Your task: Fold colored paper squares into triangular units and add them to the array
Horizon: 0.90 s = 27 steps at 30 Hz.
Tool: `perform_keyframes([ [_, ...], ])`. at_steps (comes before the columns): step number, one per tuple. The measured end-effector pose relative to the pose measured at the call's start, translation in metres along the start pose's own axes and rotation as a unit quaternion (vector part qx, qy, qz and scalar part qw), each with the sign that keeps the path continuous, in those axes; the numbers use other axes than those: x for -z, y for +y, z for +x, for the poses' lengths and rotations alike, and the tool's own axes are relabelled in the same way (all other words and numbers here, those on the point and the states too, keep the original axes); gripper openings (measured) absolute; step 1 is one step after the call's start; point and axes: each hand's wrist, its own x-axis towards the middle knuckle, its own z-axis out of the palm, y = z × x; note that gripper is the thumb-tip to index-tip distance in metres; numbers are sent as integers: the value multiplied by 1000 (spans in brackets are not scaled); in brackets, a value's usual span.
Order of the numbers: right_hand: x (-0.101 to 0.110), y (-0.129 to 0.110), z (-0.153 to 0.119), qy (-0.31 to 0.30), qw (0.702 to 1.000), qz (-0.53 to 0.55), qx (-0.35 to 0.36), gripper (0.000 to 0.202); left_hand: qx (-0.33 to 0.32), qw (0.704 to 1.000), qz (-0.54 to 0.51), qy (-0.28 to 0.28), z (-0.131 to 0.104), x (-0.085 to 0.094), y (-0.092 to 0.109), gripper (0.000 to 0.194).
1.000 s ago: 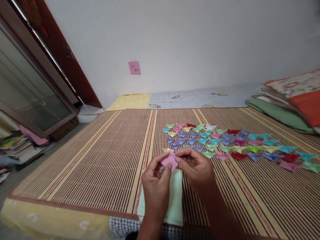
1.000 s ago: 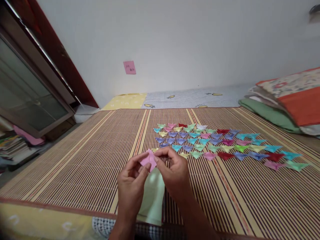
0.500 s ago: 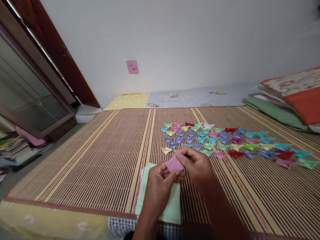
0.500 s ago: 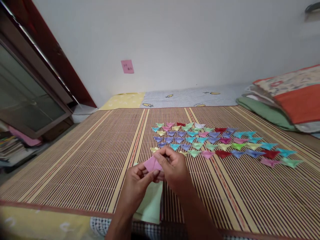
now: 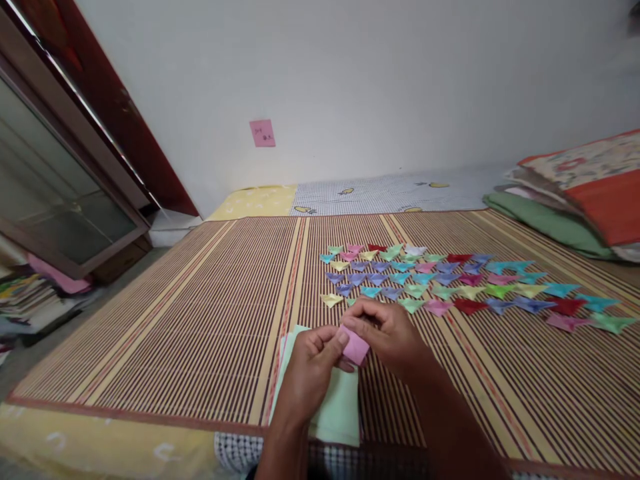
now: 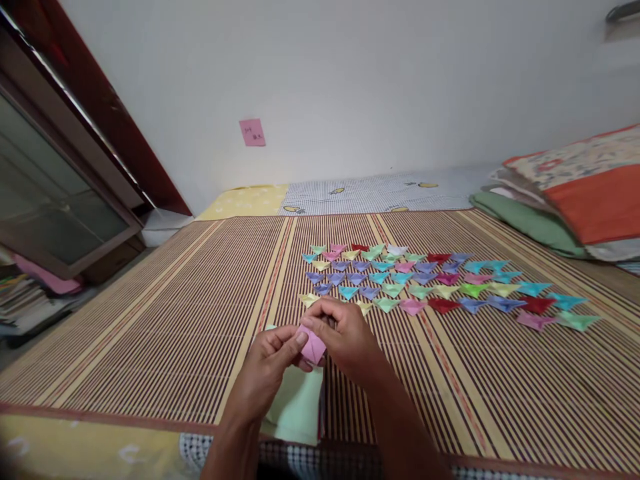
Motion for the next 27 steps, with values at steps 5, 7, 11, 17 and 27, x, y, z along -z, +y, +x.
perform_keyframes([
  [5, 2, 9, 1, 10, 998, 50, -39, 19, -20, 996, -20, 80, 2, 0, -3, 36],
  [7, 4, 11, 2, 1, 997, 64, -33, 21, -25, 993, -31, 109, 2, 0, -4, 34],
  [11, 4, 5, 2, 3, 998, 61, -8, 20, -15, 990, -70, 119, 3, -2, -5, 33],
  [17, -1, -6, -1, 42, 992, -86, 79, 20, -9, 986, -93, 138, 5, -1, -5, 32],
  [27, -12, -5, 0, 51, 996, -55, 55, 17, -41, 991, 17, 124, 0, -13, 2, 23],
])
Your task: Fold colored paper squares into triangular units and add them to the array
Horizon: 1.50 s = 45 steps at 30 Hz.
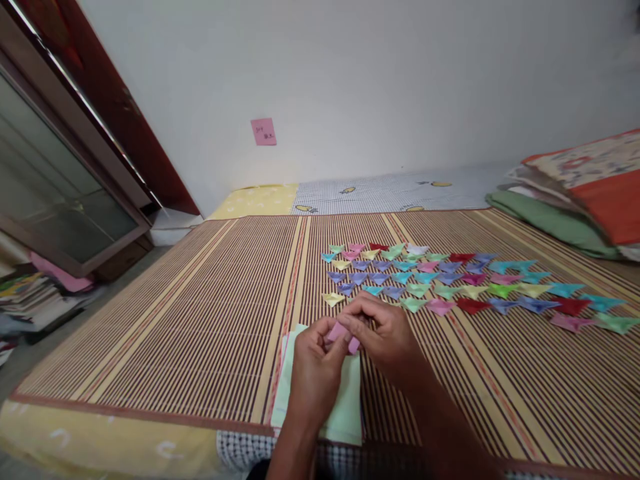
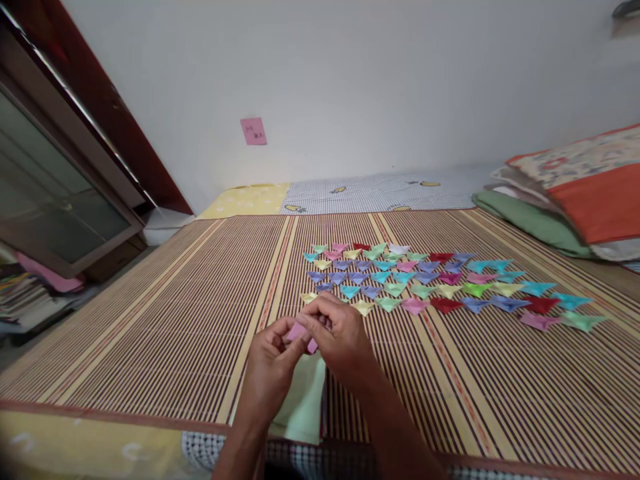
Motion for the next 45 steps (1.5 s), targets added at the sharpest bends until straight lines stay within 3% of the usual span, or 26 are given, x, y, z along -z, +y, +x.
perform_keyframes([
  [4, -1, 4, 0, 43, 998, 45, -16, 19, 61, 995, -64, -36, 0, -2, -2, 30],
  [12, 2, 10, 0, 49, 990, 119, -58, 23, 74, 980, -107, -151, 0, 5, -3, 41],
  [14, 2, 10, 0, 51, 989, 118, -68, 23, 66, 984, -83, -143, 0, 7, -3, 38],
  [18, 2, 11, 1, 37, 989, 122, -78, 23, -9, 997, -56, -61, -1, 15, 4, 24],
  [23, -3, 16, 1, 48, 978, 179, -93, 19, -34, 991, -3, -128, -4, 26, 10, 17],
  [28, -10, 14, 0, 50, 976, 189, -91, 21, -18, 996, -10, -88, -3, 26, 9, 20],
  [32, -3, 4, -1, 49, 976, 186, -100, 17, -15, 995, -44, -83, -1, 27, 11, 20],
  [39, 17, 0, -5, -54, 984, 161, -52, 14, -41, 996, -53, -54, 0, 38, 9, 23],
  [45, 13, -3, -5, -29, 991, 127, 18, 7, -51, 995, -71, -44, 0, 39, 8, 25],
])
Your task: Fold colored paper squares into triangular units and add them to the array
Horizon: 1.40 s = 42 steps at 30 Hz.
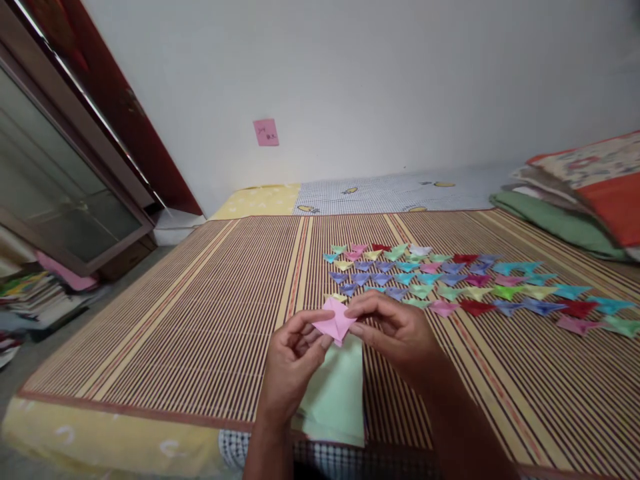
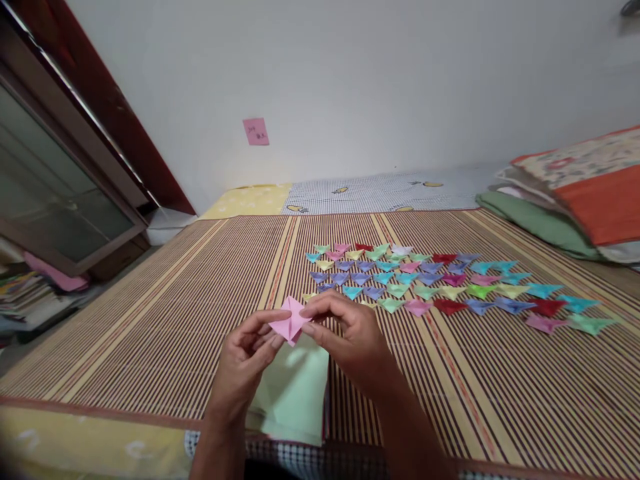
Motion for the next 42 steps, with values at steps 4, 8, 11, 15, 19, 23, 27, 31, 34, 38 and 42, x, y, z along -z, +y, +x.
perform_keyframes([
  [4, -7, -4, 1, 18, 999, -37, 25, 6, -20, 999, 30, 15, -2, 4, -1, 18],
  [8, -12, -3, 2, 33, 996, -59, 54, 8, -55, 995, 73, 41, -3, 7, -3, 15],
  [11, -15, -3, 2, 34, 994, -70, 71, 13, -52, 995, 67, 44, -2, 5, -2, 15],
  [15, -17, -3, 2, 8, 992, -92, 82, 26, -13, 999, -6, 36, 1, 1, 1, 24],
  [19, -18, -4, 1, -31, 990, -103, 90, 26, 26, 998, -55, 25, 3, 2, -1, 32],
  [23, -20, -4, 2, -55, 988, -114, 93, 24, 42, 996, -80, 14, 2, 7, -7, 34],
  [27, -21, -3, 1, -32, 989, -105, 96, 25, 40, 995, -86, 18, 2, 7, -8, 29],
  [31, -23, -1, 2, 7, 991, -98, 95, 24, 32, 997, -66, 36, 2, 5, -5, 27],
  [34, -24, -2, 2, 19, 991, -106, 80, 16, 27, 998, -36, 50, 1, 3, -2, 26],
  [38, -23, -5, 3, 24, 992, -106, 63, 11, -6, 997, 49, 52, 0, 0, 1, 17],
  [42, -25, -7, 2, 33, 994, -95, 42, 14, -39, 990, 121, 55, -2, -3, 3, 18],
])
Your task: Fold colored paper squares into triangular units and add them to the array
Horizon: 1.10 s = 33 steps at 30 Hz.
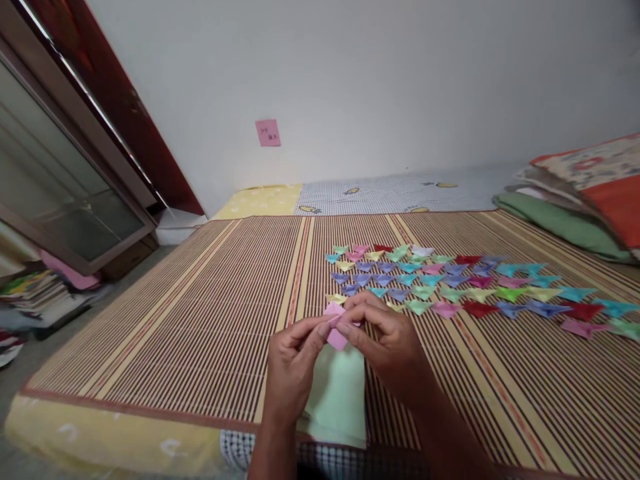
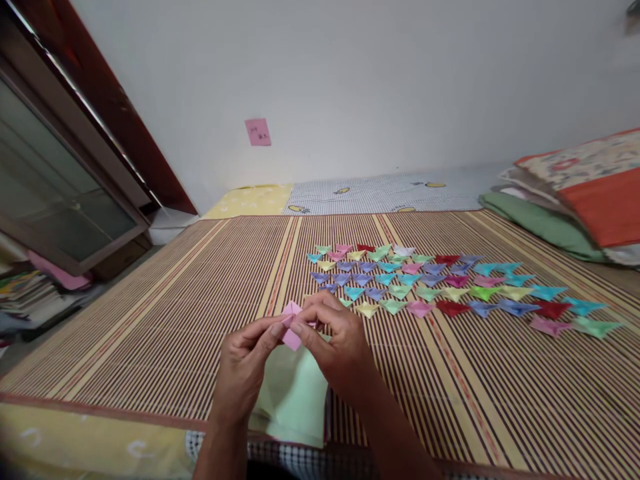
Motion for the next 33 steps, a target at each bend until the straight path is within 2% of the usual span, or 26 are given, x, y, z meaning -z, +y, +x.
perform_keyframes([
  [3, -3, 0, 0, 3, 1000, 18, -20, 16, -6, 1000, 18, 13, 0, -2, 0, 20],
  [6, -4, 2, 0, 5, 999, 42, -32, 15, 1, 999, -7, 33, 0, -3, -2, 24],
  [10, 1, 6, 0, -10, 998, 56, -39, 3, 23, 998, -44, 46, 1, -5, -7, 31],
  [17, -1, 2, 0, 21, 999, -24, 13, 16, 22, 998, -35, 49, 2, -6, -7, 27],
  [27, -8, 0, -3, 50, 997, -65, 8, 20, 13, 998, -15, 58, -3, -10, -1, 27],
  [33, -13, 2, -3, 67, 994, -80, 13, 21, 21, 997, -48, 58, -4, -15, 1, 25],
])
